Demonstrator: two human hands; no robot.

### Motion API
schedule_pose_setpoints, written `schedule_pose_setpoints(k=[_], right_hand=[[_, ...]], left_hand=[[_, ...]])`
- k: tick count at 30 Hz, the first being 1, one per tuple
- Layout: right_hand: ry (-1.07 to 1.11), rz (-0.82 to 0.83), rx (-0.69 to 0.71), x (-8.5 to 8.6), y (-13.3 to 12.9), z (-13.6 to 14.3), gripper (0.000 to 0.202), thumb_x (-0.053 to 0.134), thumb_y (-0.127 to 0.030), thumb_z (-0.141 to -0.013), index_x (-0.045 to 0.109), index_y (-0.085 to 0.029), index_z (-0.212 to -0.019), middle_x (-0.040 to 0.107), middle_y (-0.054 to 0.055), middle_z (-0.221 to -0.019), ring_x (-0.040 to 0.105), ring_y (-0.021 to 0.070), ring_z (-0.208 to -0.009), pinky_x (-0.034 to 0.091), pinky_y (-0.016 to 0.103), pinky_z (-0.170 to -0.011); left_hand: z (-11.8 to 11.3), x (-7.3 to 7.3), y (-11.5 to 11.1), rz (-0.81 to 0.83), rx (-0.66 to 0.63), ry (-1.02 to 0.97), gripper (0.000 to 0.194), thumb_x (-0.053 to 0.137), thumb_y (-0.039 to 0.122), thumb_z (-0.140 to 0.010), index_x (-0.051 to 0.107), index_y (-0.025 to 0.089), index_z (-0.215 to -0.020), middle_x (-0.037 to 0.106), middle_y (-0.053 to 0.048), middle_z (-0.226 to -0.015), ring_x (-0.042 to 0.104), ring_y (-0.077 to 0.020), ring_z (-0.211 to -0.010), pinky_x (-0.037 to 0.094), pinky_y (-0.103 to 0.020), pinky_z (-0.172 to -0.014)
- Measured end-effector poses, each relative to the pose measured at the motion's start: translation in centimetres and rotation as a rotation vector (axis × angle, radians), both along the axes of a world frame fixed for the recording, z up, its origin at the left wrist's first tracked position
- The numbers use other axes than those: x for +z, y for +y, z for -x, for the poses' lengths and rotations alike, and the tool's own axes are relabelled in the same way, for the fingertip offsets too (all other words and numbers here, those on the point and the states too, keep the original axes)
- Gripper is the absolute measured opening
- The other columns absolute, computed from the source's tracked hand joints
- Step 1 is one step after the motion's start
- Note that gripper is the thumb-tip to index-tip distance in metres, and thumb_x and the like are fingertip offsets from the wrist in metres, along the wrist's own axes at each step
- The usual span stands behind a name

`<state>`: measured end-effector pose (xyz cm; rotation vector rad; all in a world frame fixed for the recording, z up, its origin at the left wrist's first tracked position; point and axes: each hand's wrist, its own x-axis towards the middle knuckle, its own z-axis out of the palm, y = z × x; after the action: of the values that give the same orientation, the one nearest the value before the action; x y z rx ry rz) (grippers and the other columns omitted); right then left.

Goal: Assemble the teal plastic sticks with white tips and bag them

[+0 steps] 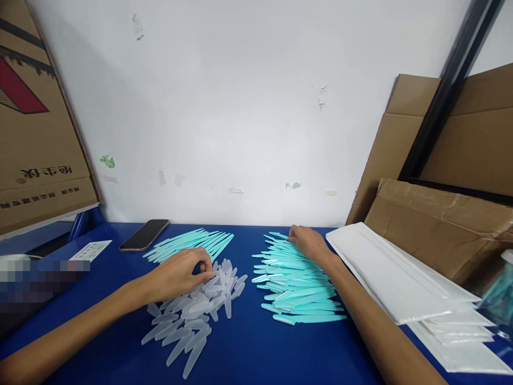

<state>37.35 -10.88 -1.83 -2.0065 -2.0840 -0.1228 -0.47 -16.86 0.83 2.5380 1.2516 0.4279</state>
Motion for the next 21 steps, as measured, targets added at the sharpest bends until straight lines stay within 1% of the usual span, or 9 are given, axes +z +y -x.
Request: schedule_pose_setpoints(k=[4, 6, 8, 10, 11, 14, 16, 18, 21], right_hand=[[0.028, -0.061, -0.005, 1.0, -0.8, -0.2, 0.015, 0.053, -0.032, -0.092, 0.064, -0.023, -0.094, 0.074, 0.003, -0.088, 0.065, 0.0201, -0.080, 0.035, 0.026, -0.060], [0.050, -0.107, -0.004, 1.6, -1.1, 0.0, 0.018, 0.047, -0.031, -0.095, 0.063, -0.024, -0.099, 0.074, 0.002, -0.086, 0.066, 0.0194, -0.077, 0.036, 0.026, -0.060], [0.072, -0.145, 0.027, 2.2, -1.5, 0.7, 0.021, 0.042, -0.033, -0.098, 0.060, -0.025, -0.104, 0.074, 0.000, -0.085, 0.066, 0.0173, -0.074, 0.038, 0.026, -0.060], [0.105, -0.191, 0.118, 2.9, -2.1, 1.9, 0.022, 0.040, -0.036, -0.099, 0.059, -0.026, -0.106, 0.074, -0.001, -0.085, 0.066, 0.0153, -0.070, 0.041, 0.025, -0.062], [0.130, -0.223, 0.192, 3.2, -2.5, 2.7, 0.022, 0.041, -0.037, -0.099, 0.059, -0.025, -0.105, 0.073, -0.001, -0.084, 0.065, 0.0150, -0.069, 0.042, 0.025, -0.063], [0.176, -0.288, 0.365, 3.8, -3.9, 5.5, 0.021, 0.043, -0.037, -0.100, 0.060, -0.025, -0.103, 0.073, 0.000, -0.084, 0.067, 0.0162, -0.073, 0.044, 0.026, -0.066], [0.173, -0.282, 0.462, 3.9, -4.8, 7.3, 0.020, 0.042, -0.034, -0.101, 0.060, -0.025, -0.105, 0.073, 0.001, -0.093, 0.067, 0.0166, -0.078, 0.045, 0.026, -0.068], [0.167, -0.265, 0.529, 3.7, -5.6, 8.8, 0.021, 0.041, -0.032, -0.102, 0.060, -0.025, -0.107, 0.073, 0.002, -0.092, 0.067, 0.0158, -0.075, 0.044, 0.025, -0.065], [0.168, -0.255, 0.592, 3.3, -6.2, 10.1, 0.022, 0.040, -0.032, -0.102, 0.060, -0.024, -0.108, 0.072, 0.003, -0.091, 0.067, 0.0157, -0.075, 0.044, 0.024, -0.063]], left_hand=[[0.0, 0.3, 0.0, 0.008, 0.011, -0.043, 0.030, 0.049, 0.045, -0.093, 0.065, 0.022, -0.082, 0.068, -0.002, -0.084, 0.061, -0.0205, -0.076, 0.039, -0.029, -0.061], [-0.1, 0.6, 0.1, 0.030, 0.026, -0.089, 0.032, 0.045, 0.047, -0.095, 0.064, 0.022, -0.088, 0.069, -0.001, -0.079, 0.059, -0.0188, -0.067, 0.037, -0.029, -0.056], [0.0, 0.8, 0.2, 0.052, 0.027, -0.149, 0.033, 0.044, 0.048, -0.096, 0.064, 0.022, -0.092, 0.070, 0.000, -0.078, 0.057, -0.0170, -0.059, 0.036, -0.028, -0.053], [0.1, 0.9, 0.5, 0.046, 0.023, -0.221, 0.032, 0.045, 0.047, -0.096, 0.064, 0.022, -0.091, 0.071, 0.000, -0.082, 0.059, -0.0167, -0.061, 0.039, -0.028, -0.055], [0.2, 0.9, 0.7, 0.030, 0.027, -0.256, 0.030, 0.045, 0.045, -0.096, 0.065, 0.022, -0.091, 0.071, 0.000, -0.085, 0.061, -0.0172, -0.066, 0.041, -0.028, -0.058], [0.4, 1.0, 1.3, -0.029, 0.072, -0.327, 0.027, 0.048, 0.042, -0.096, 0.067, 0.023, -0.098, 0.072, 0.000, -0.091, 0.063, -0.0184, -0.076, 0.043, -0.028, -0.066], [0.6, 1.0, 1.6, -0.049, 0.100, -0.347, 0.027, 0.048, 0.041, -0.096, 0.068, 0.024, -0.104, 0.072, -0.001, -0.092, 0.063, -0.0189, -0.079, 0.044, -0.029, -0.068], [0.8, 1.0, 1.8, -0.061, 0.113, -0.357, 0.027, 0.049, 0.040, -0.095, 0.068, 0.025, -0.105, 0.073, -0.001, -0.092, 0.063, -0.0193, -0.080, 0.043, -0.029, -0.069], [0.8, 1.1, 1.8, -0.058, 0.107, -0.370, 0.026, 0.049, 0.041, -0.095, 0.069, 0.025, -0.103, 0.071, 0.000, -0.090, 0.062, -0.0192, -0.079, 0.043, -0.028, -0.068]])
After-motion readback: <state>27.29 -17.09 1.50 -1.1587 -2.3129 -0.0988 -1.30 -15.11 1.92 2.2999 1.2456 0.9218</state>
